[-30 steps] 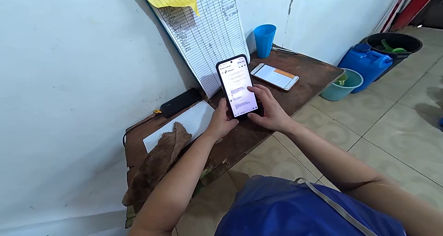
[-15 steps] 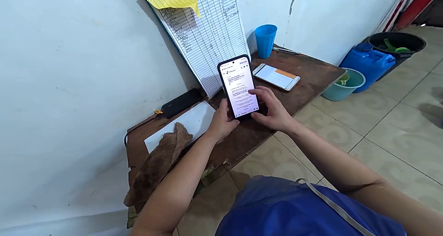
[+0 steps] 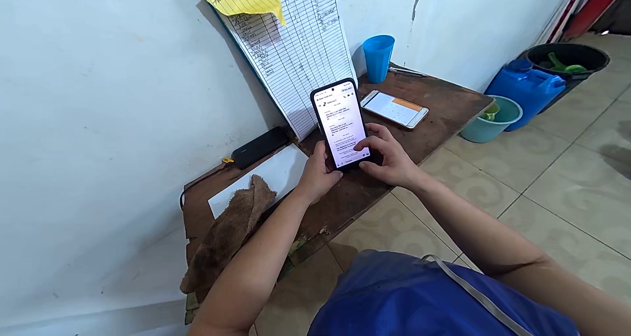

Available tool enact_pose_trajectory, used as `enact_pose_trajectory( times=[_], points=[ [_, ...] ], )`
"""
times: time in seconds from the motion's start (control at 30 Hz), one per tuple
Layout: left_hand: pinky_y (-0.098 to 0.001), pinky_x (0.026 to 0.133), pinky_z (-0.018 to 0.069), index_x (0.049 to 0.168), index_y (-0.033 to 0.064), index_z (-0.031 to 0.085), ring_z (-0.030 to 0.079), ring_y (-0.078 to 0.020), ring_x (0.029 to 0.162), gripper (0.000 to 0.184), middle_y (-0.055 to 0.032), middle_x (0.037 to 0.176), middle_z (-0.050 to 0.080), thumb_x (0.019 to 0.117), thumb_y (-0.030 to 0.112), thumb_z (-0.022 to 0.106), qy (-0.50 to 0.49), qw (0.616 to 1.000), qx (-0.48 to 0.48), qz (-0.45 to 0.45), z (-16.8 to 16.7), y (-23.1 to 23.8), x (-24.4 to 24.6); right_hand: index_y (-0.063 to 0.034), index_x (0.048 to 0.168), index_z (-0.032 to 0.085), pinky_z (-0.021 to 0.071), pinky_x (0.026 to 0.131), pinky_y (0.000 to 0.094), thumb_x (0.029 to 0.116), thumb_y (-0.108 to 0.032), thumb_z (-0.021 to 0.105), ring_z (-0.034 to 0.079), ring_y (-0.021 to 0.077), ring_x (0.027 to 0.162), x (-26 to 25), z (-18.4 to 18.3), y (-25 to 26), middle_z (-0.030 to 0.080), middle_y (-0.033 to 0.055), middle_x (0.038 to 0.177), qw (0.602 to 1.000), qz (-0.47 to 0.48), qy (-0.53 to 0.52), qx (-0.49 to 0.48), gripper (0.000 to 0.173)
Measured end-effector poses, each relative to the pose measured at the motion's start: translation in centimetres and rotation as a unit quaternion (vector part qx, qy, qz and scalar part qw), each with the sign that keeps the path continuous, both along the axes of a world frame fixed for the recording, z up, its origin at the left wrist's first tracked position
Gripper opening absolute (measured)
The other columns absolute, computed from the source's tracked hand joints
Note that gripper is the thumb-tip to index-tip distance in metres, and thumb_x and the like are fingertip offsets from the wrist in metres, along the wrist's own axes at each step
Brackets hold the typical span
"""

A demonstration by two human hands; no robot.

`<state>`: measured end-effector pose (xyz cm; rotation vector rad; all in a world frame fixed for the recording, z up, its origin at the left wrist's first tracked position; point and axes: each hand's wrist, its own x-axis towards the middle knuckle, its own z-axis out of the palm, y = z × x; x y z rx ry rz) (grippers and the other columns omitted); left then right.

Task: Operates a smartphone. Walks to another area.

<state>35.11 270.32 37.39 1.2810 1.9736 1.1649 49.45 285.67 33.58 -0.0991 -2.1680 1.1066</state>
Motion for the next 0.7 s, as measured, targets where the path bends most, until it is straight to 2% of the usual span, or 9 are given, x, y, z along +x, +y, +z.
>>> enact_pose_trajectory(
  times=[0.17,0.27,0.33,0.43,0.5,0.57,0.6,0.67,0.7],
  points=[
    [-0.0342,0.077,0.0562,0.144,-0.0029,0.032,0.067,-0.0167,0.088,0.070,-0.0168,0.110,0.065,0.0821,-0.011,0.065,0.011,1.000,0.005,-0.004,-0.16,-0.04,-0.06,-0.0005,0.092,0.066,0.0499,0.096,0.0364,0.0769,-0.018,0.069,0.052,0.0267,0.127,0.00,-0.22,0.18,0.045,0.0273,0.143,1.000,0.014,0.024,0.000,0.023],
    [-0.0345,0.078,0.0560,0.144,-0.0023,0.032,0.067,-0.0173,0.089,0.071,-0.0173,0.111,0.064,0.0826,-0.012,0.065,0.007,1.000,0.001,-0.002,-0.15,-0.03,-0.02,0.0008,0.123,0.064,0.0531,0.091,0.0318,0.0772,-0.016,0.070,0.056,0.0232,0.120,-0.11,-0.35,0.29,0.046,0.0241,0.142,0.999,0.021,0.038,-0.010,0.049],
    [-0.0332,0.078,0.0563,0.144,-0.0019,0.032,0.068,-0.0160,0.089,0.070,-0.0164,0.111,0.065,0.0825,-0.012,0.065,0.006,1.000,0.007,-0.003,-0.21,-0.03,-0.03,0.0000,0.144,0.052,0.0540,0.089,0.0327,0.0790,-0.014,0.069,0.058,0.0244,0.118,-0.15,-0.24,0.27,0.045,0.0244,0.145,0.999,0.024,0.034,-0.012,0.069],
    [-0.0319,0.078,0.0558,0.143,-0.0020,0.033,0.067,-0.0149,0.088,0.069,-0.0159,0.112,0.065,0.0825,-0.013,0.064,0.004,1.000,0.009,-0.004,-0.16,-0.02,-0.01,-0.0005,0.155,0.035,0.0542,0.088,0.0328,0.0796,-0.014,0.069,0.060,0.0236,0.114,-0.22,-0.19,0.28,0.043,0.0255,0.147,0.999,0.023,0.032,-0.012,0.084],
    [-0.0314,0.078,0.0555,0.142,-0.0020,0.033,0.067,-0.0142,0.089,0.068,-0.0152,0.112,0.065,0.0825,-0.013,0.064,0.003,1.000,0.010,-0.006,-0.20,-0.03,-0.05,-0.0008,0.156,0.035,0.0545,0.088,0.0333,0.0800,-0.014,0.069,0.060,0.0239,0.115,-0.19,-0.10,0.23,0.043,0.0260,0.147,0.999,0.021,0.025,-0.011,0.084],
    [-0.0310,0.077,0.0554,0.142,-0.0016,0.034,0.066,-0.0137,0.086,0.068,-0.0147,0.110,0.065,0.0828,-0.013,0.063,0.000,1.000,0.009,-0.005,-0.23,-0.03,-0.05,0.0007,0.141,0.056,0.0536,0.092,0.0358,0.0791,-0.014,0.070,0.056,0.0270,0.121,-0.03,-0.06,0.13,0.043,0.0263,0.145,1.000,0.019,0.021,-0.013,0.065],
    [-0.0307,0.076,0.0552,0.142,-0.0011,0.034,0.066,-0.0134,0.085,0.067,-0.0143,0.109,0.065,0.0829,-0.014,0.063,-0.001,1.000,0.009,-0.004,-0.21,-0.02,-0.01,0.0013,0.123,0.067,0.0520,0.094,0.0363,0.0775,-0.015,0.070,0.053,0.0277,0.124,0.02,-0.09,0.10,0.044,0.0268,0.143,1.000,0.017,0.021,-0.012,0.048],
    [-0.0299,0.075,0.0552,0.142,-0.0012,0.034,0.066,-0.0126,0.085,0.067,-0.0140,0.110,0.065,0.0828,-0.014,0.063,0.004,1.000,0.012,-0.005,-0.19,-0.03,0.01,-0.0007,0.091,0.067,0.0494,0.095,0.0342,0.0759,-0.017,0.067,0.050,0.0259,0.127,0.02,-0.17,0.16,0.044,0.0267,0.141,1.000,0.015,0.021,-0.001,0.023],
    [-0.0300,0.075,0.0554,0.142,-0.0015,0.034,0.066,-0.0127,0.085,0.067,-0.0144,0.110,0.065,0.0829,-0.014,0.063,0.008,1.000,0.012,-0.006,-0.18,-0.02,0.01,-0.0011,0.087,0.064,0.0486,0.095,0.0330,0.0758,-0.018,0.067,0.050,0.0249,0.127,0.03,-0.22,0.23,0.045,0.0263,0.140,1.000,0.017,0.026,0.001,0.021]
  ],
)
